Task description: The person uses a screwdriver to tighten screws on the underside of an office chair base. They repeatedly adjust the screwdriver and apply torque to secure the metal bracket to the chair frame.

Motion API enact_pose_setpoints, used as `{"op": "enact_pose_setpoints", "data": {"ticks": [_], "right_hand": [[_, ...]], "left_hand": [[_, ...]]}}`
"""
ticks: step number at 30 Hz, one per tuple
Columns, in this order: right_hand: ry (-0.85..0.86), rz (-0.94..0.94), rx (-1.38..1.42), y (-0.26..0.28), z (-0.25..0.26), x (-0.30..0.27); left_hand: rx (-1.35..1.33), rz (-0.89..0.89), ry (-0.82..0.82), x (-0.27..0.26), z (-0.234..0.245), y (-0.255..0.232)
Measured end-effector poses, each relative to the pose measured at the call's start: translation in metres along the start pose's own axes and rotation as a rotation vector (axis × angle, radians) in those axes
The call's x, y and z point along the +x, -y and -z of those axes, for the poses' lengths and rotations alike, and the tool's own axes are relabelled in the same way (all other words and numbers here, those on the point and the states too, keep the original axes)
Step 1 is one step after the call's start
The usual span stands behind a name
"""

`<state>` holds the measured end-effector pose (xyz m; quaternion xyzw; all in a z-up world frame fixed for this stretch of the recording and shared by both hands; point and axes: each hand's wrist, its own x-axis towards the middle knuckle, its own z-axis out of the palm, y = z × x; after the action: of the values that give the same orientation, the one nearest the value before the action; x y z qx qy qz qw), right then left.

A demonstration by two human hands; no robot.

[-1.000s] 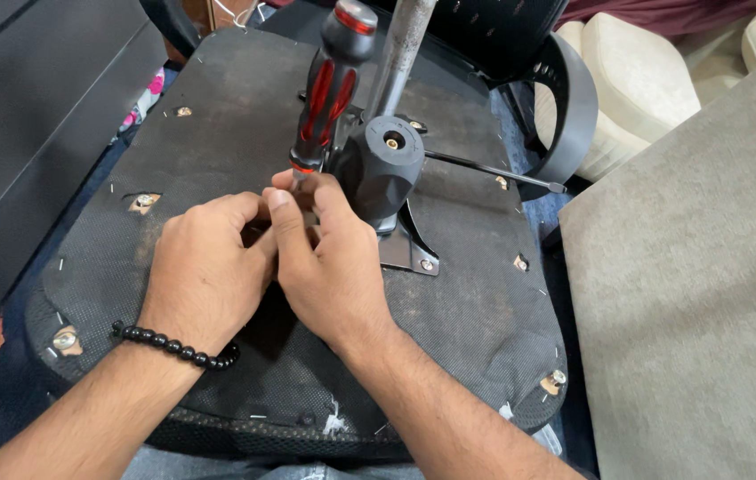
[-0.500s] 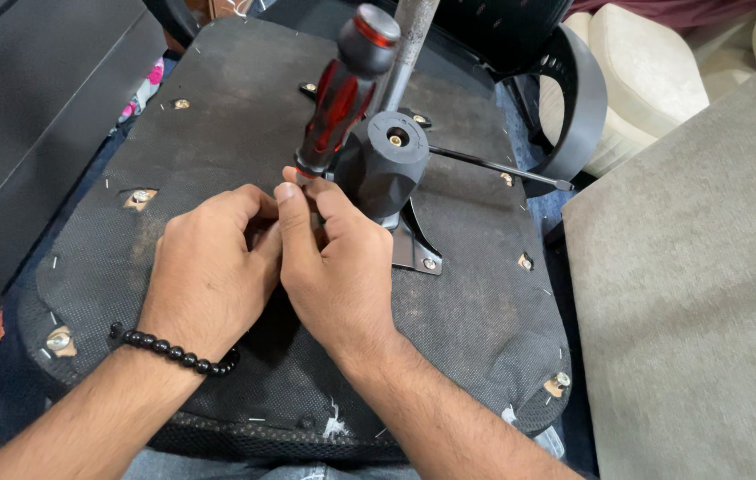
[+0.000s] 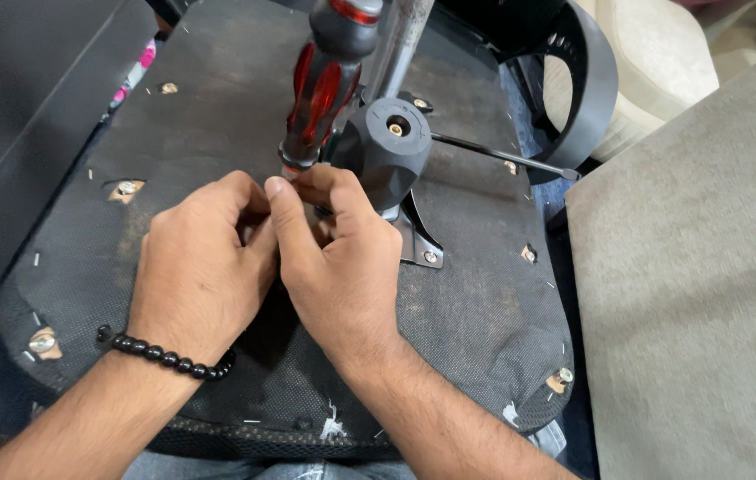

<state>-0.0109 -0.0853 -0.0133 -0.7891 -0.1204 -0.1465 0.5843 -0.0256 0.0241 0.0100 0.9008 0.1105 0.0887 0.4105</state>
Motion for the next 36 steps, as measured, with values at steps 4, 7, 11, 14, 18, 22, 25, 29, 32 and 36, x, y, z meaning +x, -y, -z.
{"op": "enact_pose_setpoints", "data": {"ticks": [4, 7, 11, 14, 18, 22, 25, 29, 32, 36], "right_hand": [[0.025, 0.026, 0.016, -0.005, 0.002, 0.0], [0.083, 0.009, 0.067, -0.006, 0.001, 0.001], [0.089, 0.027, 0.009, -0.003, -0.001, 0.003], [0.095, -0.014, -0.023, -0.002, -0.001, 0.003], [0.07, -0.011, 0.145, -0.001, -0.002, 0.005], [0.057, -0.056, 0.073, -0.002, -0.002, 0.005], [0.079, -0.02, 0.056, -0.004, -0.001, 0.003], [0.134, 0.042, 0.026, -0.008, 0.0, 0.002], [0.162, 0.123, 0.008, -0.009, 0.0, 0.003], [0.17, 0.131, -0.07, -0.008, -0.002, 0.004]], "left_hand": [[-0.024, 0.07, 0.014, 0.004, -0.002, 0.0], [-0.011, 0.082, 0.027, 0.007, -0.003, 0.004], [0.018, -0.17, -0.052, 0.002, -0.005, 0.013], [0.015, -0.253, -0.08, 0.0, -0.005, 0.019], [0.066, -0.08, -0.033, 0.003, -0.005, 0.019], [-0.003, -0.044, -0.025, 0.006, -0.003, 0.014], [-0.018, 0.039, 0.021, 0.008, 0.0, 0.011], [-0.038, 0.043, 0.055, 0.007, 0.001, 0.009], [-0.048, -0.05, 0.018, 0.007, 0.001, 0.008], [-0.028, 0.214, 0.124, 0.007, 0.002, 0.009]]}}
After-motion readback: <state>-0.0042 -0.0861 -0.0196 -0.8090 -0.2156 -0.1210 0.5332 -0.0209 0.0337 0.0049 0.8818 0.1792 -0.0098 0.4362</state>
